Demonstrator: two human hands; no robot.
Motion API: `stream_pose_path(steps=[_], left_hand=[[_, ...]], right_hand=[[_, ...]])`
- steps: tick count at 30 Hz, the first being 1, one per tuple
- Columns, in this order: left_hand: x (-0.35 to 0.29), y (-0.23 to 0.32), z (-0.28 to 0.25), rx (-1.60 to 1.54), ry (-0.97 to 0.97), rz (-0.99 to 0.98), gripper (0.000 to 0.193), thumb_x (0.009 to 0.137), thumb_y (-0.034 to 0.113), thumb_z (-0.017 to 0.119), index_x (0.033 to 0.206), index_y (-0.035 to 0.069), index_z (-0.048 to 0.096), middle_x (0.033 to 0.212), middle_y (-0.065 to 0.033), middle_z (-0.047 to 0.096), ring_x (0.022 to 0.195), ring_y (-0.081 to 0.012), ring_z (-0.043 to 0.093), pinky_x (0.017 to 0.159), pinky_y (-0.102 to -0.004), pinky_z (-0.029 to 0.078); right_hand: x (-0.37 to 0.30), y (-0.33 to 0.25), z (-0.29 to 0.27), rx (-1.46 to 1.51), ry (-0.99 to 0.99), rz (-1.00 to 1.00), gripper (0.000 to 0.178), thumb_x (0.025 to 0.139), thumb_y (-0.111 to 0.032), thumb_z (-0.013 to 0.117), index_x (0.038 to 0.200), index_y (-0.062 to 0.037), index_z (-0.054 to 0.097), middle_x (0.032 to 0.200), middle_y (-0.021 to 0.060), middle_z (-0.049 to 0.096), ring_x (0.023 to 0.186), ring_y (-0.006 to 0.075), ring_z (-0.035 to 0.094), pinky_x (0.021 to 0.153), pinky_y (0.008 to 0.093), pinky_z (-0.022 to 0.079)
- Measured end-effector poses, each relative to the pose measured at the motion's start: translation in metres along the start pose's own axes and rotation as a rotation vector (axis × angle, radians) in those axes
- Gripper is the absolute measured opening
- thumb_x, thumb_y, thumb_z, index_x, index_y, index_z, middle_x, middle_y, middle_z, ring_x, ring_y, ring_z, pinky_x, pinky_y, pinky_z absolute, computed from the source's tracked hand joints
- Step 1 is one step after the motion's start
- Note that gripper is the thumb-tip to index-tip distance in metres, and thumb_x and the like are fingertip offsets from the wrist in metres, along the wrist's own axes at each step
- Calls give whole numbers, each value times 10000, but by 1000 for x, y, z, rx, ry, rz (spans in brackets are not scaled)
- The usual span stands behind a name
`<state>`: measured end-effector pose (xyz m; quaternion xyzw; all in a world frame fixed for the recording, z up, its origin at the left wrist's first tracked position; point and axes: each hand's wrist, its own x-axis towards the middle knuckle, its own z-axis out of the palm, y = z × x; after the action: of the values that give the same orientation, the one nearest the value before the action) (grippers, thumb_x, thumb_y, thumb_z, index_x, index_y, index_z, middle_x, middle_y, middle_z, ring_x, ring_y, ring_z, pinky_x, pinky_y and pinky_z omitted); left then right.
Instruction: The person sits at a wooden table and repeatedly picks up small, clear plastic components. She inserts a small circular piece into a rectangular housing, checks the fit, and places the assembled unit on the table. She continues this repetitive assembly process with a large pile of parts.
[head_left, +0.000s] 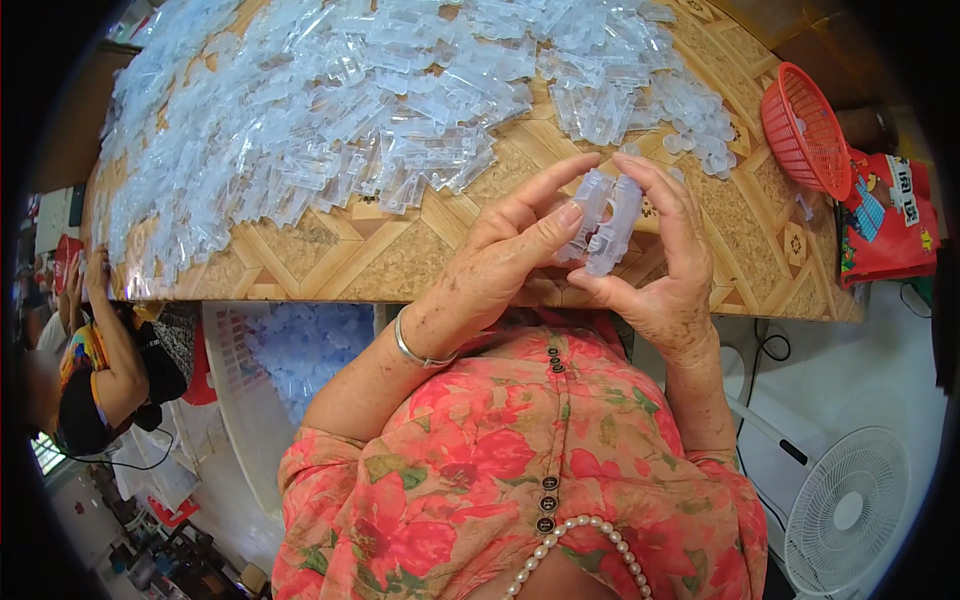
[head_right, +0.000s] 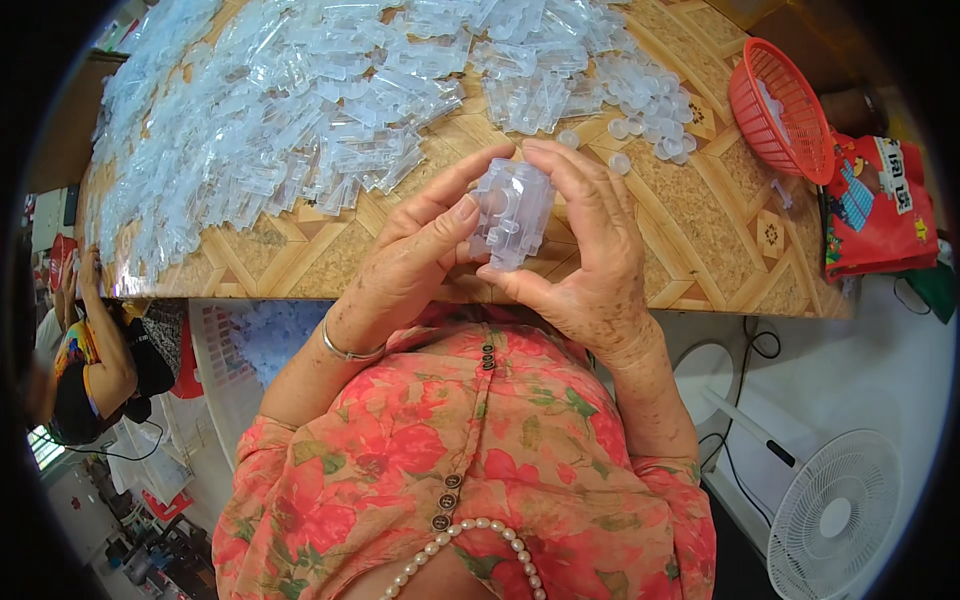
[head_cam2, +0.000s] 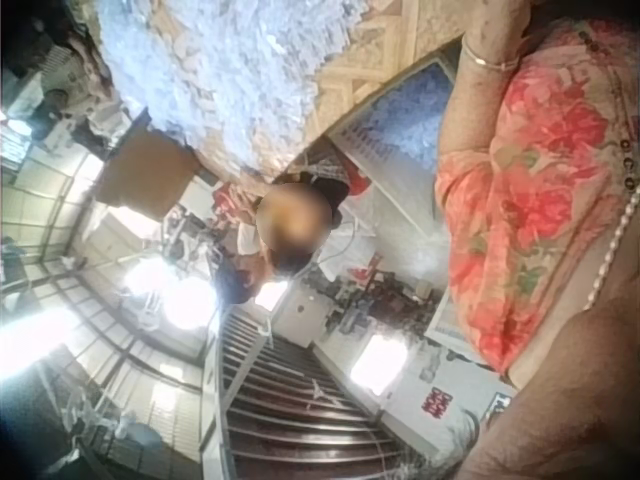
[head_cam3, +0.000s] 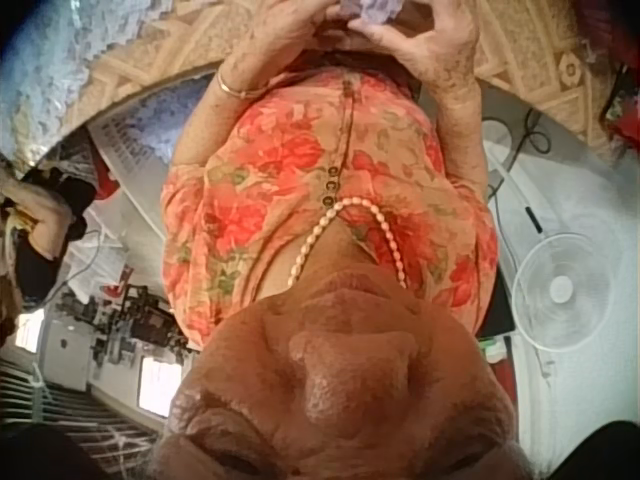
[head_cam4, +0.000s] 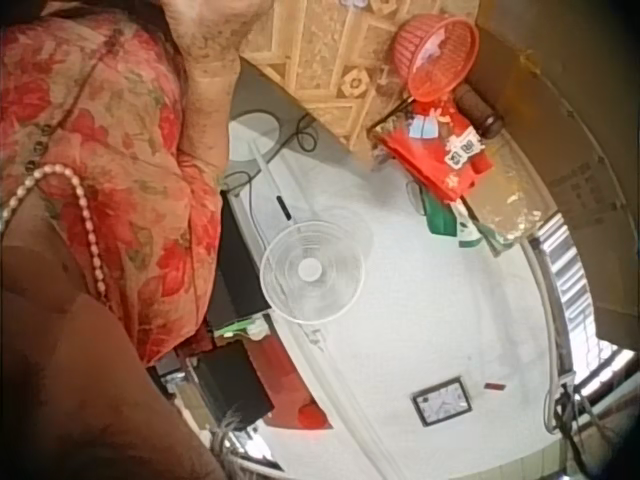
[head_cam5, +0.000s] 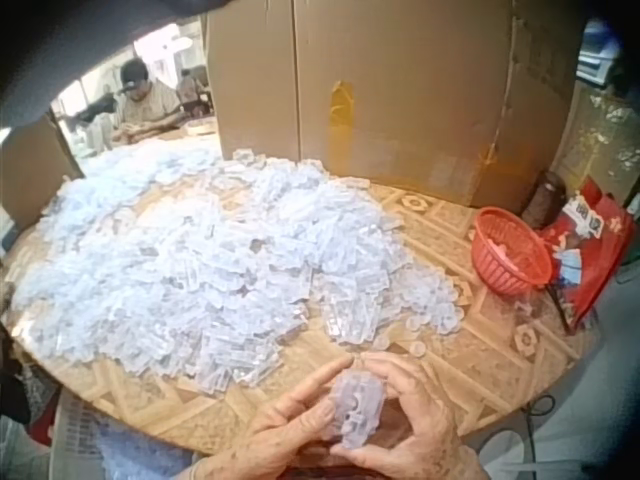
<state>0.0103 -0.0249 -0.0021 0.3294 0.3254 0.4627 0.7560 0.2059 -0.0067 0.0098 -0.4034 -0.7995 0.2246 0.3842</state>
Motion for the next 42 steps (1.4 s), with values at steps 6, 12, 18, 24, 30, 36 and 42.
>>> stream_pose_path(steps=[6,12,18,24,30,36,42], left_hand=[[1,0,1,56,-24,7,515,1075,262,594,1543,73,487,1269,-8,659,1043,-58,608,873,-230,525],[0,0,-1,107,-55,43,509,1082,255,579,1537,46,487,1322,-40,656,1172,-110,602,970,-277,515],[0,-3,-5,299,-68,142,522,1103,279,517,1553,22,450,1322,-71,661,1192,-145,602,1012,-296,491],[-2,-1,-7,342,-84,148,518,1106,270,504,1553,15,446,1342,-75,649,1217,-143,583,1026,-305,482],[4,-3,-11,491,-104,242,550,1092,259,520,1553,-21,412,1359,-168,640,1238,-240,612,1037,-355,484],[7,-9,-5,950,-102,433,785,1015,266,664,1628,11,244,1446,-261,559,1324,-358,571,1102,-414,443],[4,-3,-4,1113,-52,410,679,964,171,699,1539,11,374,1325,-277,600,1182,-444,610,1003,-470,486]], right_hand=[[-1,4,10,-29,32,-24,870,604,-108,912,1402,-79,567,1400,127,613,1291,318,573,1099,438,431],[-3,8,12,5,23,-30,865,601,-72,897,1400,-77,566,1403,132,611,1291,318,574,1097,432,438],[-2,12,17,82,59,-56,876,599,-67,896,1405,-80,554,1423,141,604,1305,316,576,1092,433,452],[-5,16,18,47,51,-79,888,589,-75,904,1402,-77,547,1443,148,602,1296,324,589,1091,426,460],[-7,19,21,4,79,-82,884,614,-149,918,1410,-77,541,1424,131,624,1272,307,608,1057,417,456],[-10,19,24,-132,137,-73,811,729,-264,885,1427,-61,526,1412,116,635,1239,295,624,1057,423,428],[-7,8,10,-161,25,-67,712,757,-207,863,1382,-48,561,1357,110,658,1183,301,637,1050,442,427]])
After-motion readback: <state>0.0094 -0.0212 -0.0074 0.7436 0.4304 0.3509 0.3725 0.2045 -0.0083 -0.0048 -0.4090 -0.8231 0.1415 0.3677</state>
